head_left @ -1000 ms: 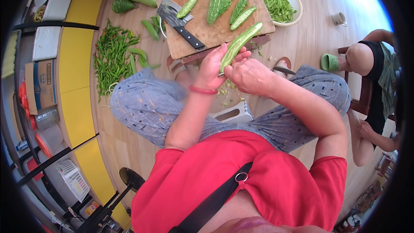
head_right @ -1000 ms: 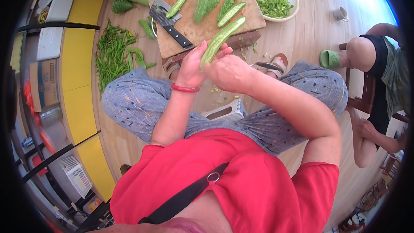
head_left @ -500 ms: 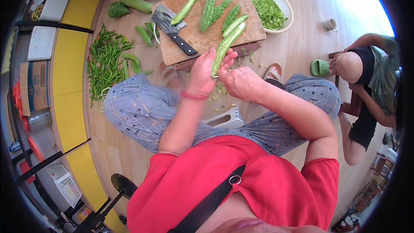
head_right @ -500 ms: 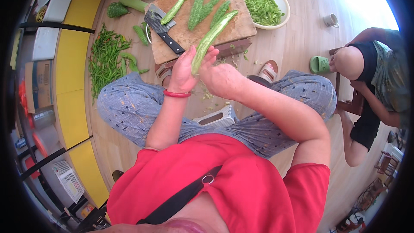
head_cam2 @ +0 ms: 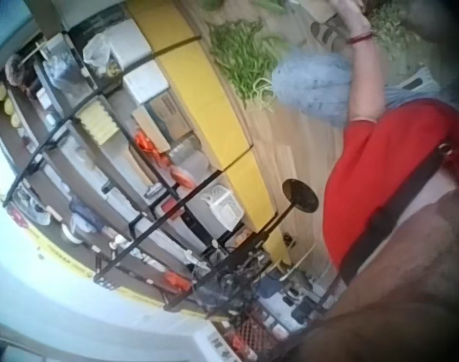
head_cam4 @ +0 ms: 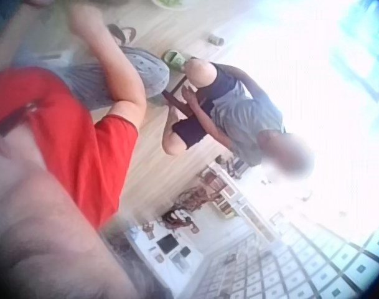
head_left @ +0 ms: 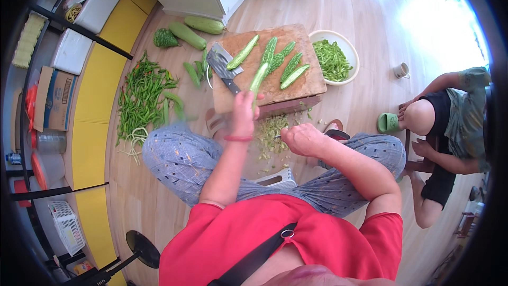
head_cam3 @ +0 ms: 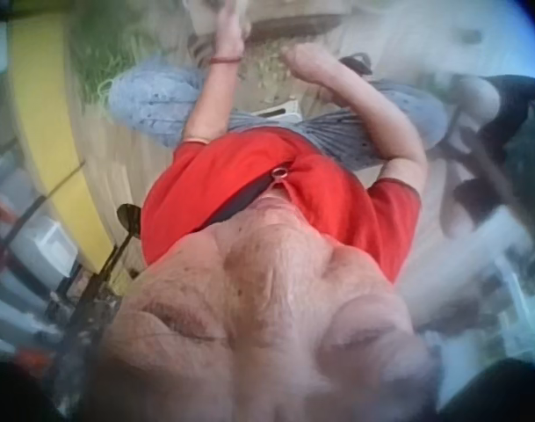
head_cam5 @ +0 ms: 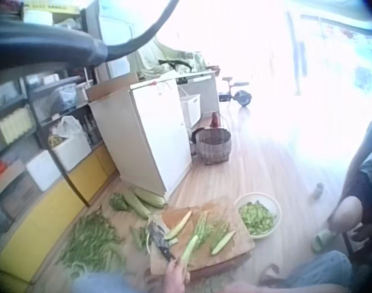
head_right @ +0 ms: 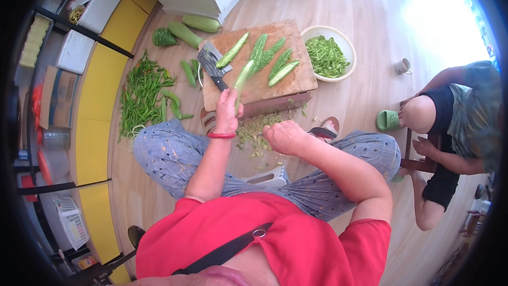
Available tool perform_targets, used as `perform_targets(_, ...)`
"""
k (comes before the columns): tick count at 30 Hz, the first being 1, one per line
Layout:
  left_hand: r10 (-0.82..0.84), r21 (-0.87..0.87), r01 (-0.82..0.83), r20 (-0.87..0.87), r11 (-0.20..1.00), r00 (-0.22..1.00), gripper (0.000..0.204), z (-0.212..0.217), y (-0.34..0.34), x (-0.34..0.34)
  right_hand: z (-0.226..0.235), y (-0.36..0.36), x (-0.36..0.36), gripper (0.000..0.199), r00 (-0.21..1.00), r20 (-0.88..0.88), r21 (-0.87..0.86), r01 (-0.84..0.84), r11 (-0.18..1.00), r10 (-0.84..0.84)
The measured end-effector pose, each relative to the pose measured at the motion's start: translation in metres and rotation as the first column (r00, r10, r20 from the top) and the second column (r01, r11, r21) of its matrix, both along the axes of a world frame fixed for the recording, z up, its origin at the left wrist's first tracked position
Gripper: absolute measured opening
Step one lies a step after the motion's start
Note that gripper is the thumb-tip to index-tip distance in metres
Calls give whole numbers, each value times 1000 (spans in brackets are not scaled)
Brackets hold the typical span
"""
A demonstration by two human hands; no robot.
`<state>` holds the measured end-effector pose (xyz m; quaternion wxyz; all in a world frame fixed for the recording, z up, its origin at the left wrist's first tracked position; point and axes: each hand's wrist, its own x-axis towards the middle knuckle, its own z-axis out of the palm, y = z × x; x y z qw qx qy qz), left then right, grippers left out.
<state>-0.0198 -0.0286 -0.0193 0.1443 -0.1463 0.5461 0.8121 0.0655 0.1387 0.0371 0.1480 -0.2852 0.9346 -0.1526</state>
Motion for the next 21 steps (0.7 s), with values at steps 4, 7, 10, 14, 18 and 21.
perform_targets(4, 37, -194, -49, -65, 980, 997, 14, -23, -12, -33, 10, -2, -3, 11, 1000, -8, -22, -14, 1000, 14)
perform_targets(7, -4, -363, -57, -165, 930, 986, 19, -31, -13, -71, 15, -2, -4, 12, 999, -32, -25, -7, 1000, 7)
perform_targets(10, -194, -680, -291, -542, 673, 818, 26, -71, -28, -135, 32, 4, -3, 13, 999, -34, -22, 16, 1000, -17)
perform_targets(14, -308, -812, -240, -450, 532, 838, 20, -63, -33, -177, 26, 13, -9, 17, 998, 23, 14, 59, 998, -60)
perform_targets(18, -413, -922, -228, -348, 313, 842, 21, -66, -34, -185, 17, 21, -2, 21, 997, -33, -55, 64, 996, -66)
perform_targets(21, -461, -966, -209, -258, 155, 849, 21, -60, -32, -177, 14, 23, 3, 22, 996, -50, -41, 78, 996, -80)
